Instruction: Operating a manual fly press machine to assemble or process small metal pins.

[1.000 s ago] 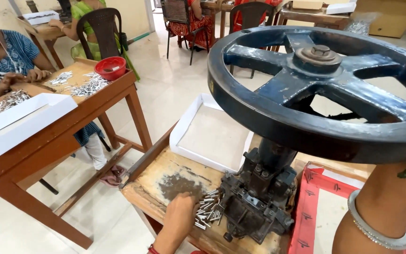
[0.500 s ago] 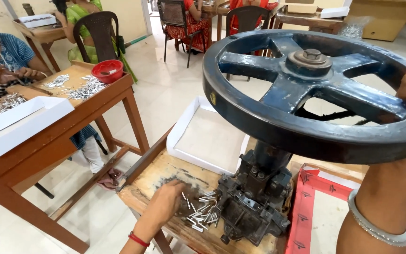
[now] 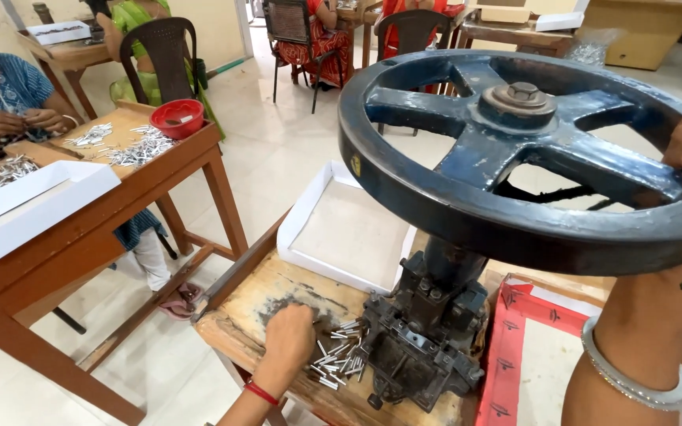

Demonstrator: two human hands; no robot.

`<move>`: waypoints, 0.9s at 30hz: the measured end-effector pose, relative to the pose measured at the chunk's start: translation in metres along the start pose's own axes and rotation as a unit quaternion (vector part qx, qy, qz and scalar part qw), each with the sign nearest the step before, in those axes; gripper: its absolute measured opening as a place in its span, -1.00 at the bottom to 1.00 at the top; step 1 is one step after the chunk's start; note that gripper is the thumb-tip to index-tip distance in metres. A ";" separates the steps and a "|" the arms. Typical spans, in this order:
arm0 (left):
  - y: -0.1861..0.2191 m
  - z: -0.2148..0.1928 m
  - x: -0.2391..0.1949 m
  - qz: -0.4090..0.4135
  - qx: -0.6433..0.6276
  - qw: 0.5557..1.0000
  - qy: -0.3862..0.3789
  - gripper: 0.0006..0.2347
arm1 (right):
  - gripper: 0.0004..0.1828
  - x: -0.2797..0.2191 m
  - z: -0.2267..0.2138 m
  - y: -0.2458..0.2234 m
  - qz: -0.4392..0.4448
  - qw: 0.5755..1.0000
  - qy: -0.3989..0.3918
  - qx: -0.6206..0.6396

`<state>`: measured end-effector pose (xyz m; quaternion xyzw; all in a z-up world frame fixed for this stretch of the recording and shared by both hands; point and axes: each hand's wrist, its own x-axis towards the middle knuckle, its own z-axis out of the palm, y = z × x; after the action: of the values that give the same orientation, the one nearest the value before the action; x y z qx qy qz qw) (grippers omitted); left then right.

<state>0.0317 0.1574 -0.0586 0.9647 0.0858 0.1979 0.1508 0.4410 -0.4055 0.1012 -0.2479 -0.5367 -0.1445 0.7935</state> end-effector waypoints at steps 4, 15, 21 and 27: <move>0.030 -0.056 -0.005 -0.057 -0.016 0.995 -0.076 -0.83 | -0.59 0.008 -0.028 -0.031 0.003 0.999 0.034 0.018; 0.136 -0.056 -0.033 0.269 -0.272 0.921 0.080 -0.87 | -0.47 0.085 0.339 -0.091 0.012 0.830 -0.288 -0.477; 0.152 -0.044 -0.021 0.217 -0.283 0.933 0.051 -0.88 | -0.41 0.085 0.336 -0.092 0.023 0.834 -0.277 -0.477; 0.139 -0.049 -0.020 0.213 -0.400 0.891 -0.006 -0.89 | -0.46 0.082 0.354 -0.091 0.001 0.830 -0.276 -0.485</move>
<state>0.0078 0.0351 0.0224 0.8190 -0.2088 0.2368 0.4791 0.1514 -0.2842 0.3052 -0.6310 -0.5937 -0.3113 0.3904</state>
